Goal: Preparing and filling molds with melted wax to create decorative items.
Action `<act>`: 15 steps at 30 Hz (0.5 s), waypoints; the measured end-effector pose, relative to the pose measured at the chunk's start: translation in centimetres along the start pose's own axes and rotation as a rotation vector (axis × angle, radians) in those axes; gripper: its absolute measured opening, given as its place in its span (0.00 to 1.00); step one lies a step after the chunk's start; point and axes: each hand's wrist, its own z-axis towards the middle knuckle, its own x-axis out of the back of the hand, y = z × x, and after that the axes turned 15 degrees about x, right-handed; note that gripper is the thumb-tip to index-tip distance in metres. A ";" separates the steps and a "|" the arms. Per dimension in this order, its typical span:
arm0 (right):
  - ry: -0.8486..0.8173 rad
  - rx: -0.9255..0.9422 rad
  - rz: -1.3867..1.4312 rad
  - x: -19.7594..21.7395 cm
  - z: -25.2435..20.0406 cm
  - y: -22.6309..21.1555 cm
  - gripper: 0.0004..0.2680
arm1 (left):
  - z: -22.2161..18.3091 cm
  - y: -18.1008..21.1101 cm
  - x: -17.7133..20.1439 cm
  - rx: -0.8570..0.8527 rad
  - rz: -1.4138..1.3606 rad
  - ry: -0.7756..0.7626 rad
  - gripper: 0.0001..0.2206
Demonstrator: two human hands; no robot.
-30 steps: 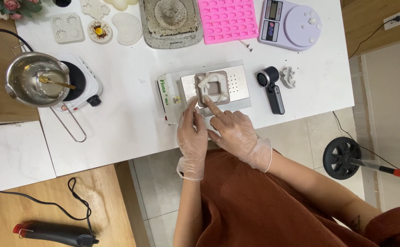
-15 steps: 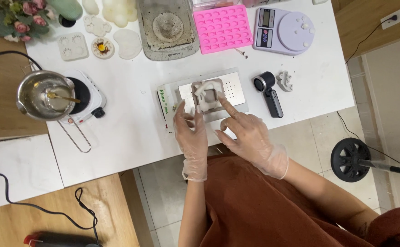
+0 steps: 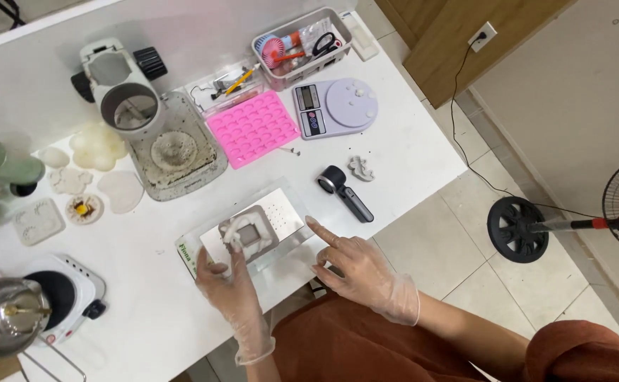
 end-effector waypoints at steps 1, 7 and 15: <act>0.012 -0.007 -0.001 0.1 -0.2 0.6 0.08 | 0.2 -0.1 0.0 -0.012 0.006 -0.005 0.34; 0.201 -0.078 0.024 -0.2 -0.9 8.2 0.06 | 0.0 1.0 0.3 0.140 0.074 -0.038 0.32; 0.420 -0.738 0.106 5.4 3.3 26.6 0.10 | 1.5 -2.9 0.4 -0.106 0.142 0.011 0.32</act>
